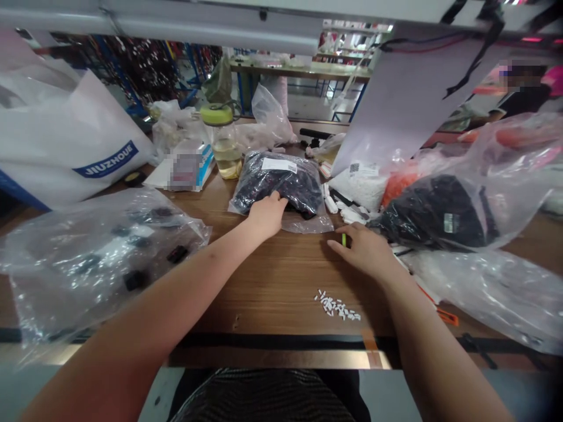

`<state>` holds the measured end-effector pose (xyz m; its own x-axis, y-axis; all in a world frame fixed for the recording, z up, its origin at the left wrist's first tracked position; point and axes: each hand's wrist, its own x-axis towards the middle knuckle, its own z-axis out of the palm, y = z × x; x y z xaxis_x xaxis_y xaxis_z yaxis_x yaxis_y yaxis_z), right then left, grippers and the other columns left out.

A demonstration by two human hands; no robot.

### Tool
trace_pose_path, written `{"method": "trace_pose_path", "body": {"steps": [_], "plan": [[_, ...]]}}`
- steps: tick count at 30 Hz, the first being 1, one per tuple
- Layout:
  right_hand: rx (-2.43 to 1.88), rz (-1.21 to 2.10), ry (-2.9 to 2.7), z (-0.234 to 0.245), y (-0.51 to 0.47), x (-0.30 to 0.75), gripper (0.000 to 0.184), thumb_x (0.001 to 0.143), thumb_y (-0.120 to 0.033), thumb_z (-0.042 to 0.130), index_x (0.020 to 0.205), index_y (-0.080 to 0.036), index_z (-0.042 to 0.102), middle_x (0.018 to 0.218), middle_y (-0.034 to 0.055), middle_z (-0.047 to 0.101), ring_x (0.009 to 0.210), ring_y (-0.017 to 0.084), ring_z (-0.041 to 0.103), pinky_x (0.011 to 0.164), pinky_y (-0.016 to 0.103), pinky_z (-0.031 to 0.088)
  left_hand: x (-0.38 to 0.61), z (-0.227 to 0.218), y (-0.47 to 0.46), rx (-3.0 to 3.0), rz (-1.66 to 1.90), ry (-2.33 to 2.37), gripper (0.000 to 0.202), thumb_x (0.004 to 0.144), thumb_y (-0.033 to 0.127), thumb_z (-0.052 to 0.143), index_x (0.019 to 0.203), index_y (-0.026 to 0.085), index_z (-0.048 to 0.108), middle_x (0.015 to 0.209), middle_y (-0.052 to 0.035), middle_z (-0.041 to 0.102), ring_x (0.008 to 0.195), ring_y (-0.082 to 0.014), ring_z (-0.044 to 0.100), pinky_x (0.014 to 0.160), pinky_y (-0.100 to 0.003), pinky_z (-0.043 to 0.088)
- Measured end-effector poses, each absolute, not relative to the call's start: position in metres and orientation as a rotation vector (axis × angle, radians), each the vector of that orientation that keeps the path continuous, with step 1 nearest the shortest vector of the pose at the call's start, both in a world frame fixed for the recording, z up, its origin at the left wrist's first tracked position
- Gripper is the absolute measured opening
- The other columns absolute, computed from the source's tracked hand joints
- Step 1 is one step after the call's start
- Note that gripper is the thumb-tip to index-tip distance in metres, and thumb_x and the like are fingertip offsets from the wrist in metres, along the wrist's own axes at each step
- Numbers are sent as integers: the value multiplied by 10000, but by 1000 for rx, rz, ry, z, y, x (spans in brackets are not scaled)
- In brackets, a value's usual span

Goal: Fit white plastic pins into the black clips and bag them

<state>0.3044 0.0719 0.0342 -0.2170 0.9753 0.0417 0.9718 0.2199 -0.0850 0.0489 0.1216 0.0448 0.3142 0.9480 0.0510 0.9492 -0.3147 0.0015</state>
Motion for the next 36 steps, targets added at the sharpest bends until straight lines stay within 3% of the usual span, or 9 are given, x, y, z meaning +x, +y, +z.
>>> {"method": "trace_pose_path", "body": {"steps": [7, 14, 19, 23, 25, 30, 33, 36], "plan": [[-1888, 110, -2357, 34, 75, 306, 433, 946, -520, 494, 1150, -190, 685, 1145, 124, 692, 986, 275, 680, 835, 354, 469, 47, 56, 137, -2606, 21, -1744, 420, 891, 161, 535, 1302, 197, 611, 1219, -154, 575, 895, -271, 649, 722, -360, 497], [-1866, 127, -2329, 31, 76, 306, 373, 940, -483, 519, 1101, -200, 700, 1142, 107, 696, 968, 249, 678, 812, 323, 463, 58, 59, 145, -2645, 68, -1674, 298, 892, 170, 571, 1161, 154, 698, 1131, -160, 618, 953, -289, 624, 796, -376, 483], [-1847, 157, -2314, 31, 77, 306, 360, 937, -467, 529, 1087, -193, 708, 1123, 108, 699, 958, 238, 675, 826, 317, 462, 55, 54, 139, -2672, 60, -1640, 285, 899, 150, 541, 1122, 166, 718, 1219, -164, 561, 1101, -306, 553, 847, -375, 481], [-1838, 160, -2311, 31, 77, 305, 338, 934, -447, 535, 1078, -197, 711, 1107, 104, 697, 952, 242, 674, 822, 327, 466, 52, 53, 141, -2748, 33, -1625, 294, 821, 79, 575, 1057, 157, 733, 1117, -146, 609, 1044, -287, 583, 865, -374, 481], [-1835, 157, -2310, 30, 77, 305, 325, 933, -440, 536, 1072, -205, 712, 1104, 101, 696, 950, 240, 673, 817, 326, 467, 51, 54, 138, -2815, -29, -1599, 311, 788, 62, 586, 1051, 155, 725, 1090, -130, 628, 1002, -264, 605, 868, -363, 485], [-1826, 158, -2317, 30, 79, 305, 312, 930, -429, 538, 1049, -206, 721, 1095, 102, 693, 946, 235, 673, 821, 322, 465, 42, 49, 99, -2995, -320, -1521, 550, 805, 122, 594, 1345, 203, 525, 1195, -71, 630, 957, -169, 620, 853, -287, 508], [-1815, 162, -2323, 29, 80, 305, 316, 930, -434, 537, 1053, -208, 720, 1099, 105, 692, 946, 238, 671, 824, 328, 465, 32, 39, 60, -3223, -812, -1558, 490, 818, 141, 582, 1303, 195, 534, 1172, -77, 616, 893, -146, 619, 774, -265, 533], [-1806, 165, -2329, 27, 81, 305, 319, 930, -433, 536, 1062, -205, 716, 1099, 106, 692, 961, 240, 667, 837, 330, 464, 22, 30, 26, -3265, -905, -1604, 430, 818, 161, 610, 1245, 205, 579, 1108, -69, 605, 874, -147, 610, 776, -290, 543]]}}
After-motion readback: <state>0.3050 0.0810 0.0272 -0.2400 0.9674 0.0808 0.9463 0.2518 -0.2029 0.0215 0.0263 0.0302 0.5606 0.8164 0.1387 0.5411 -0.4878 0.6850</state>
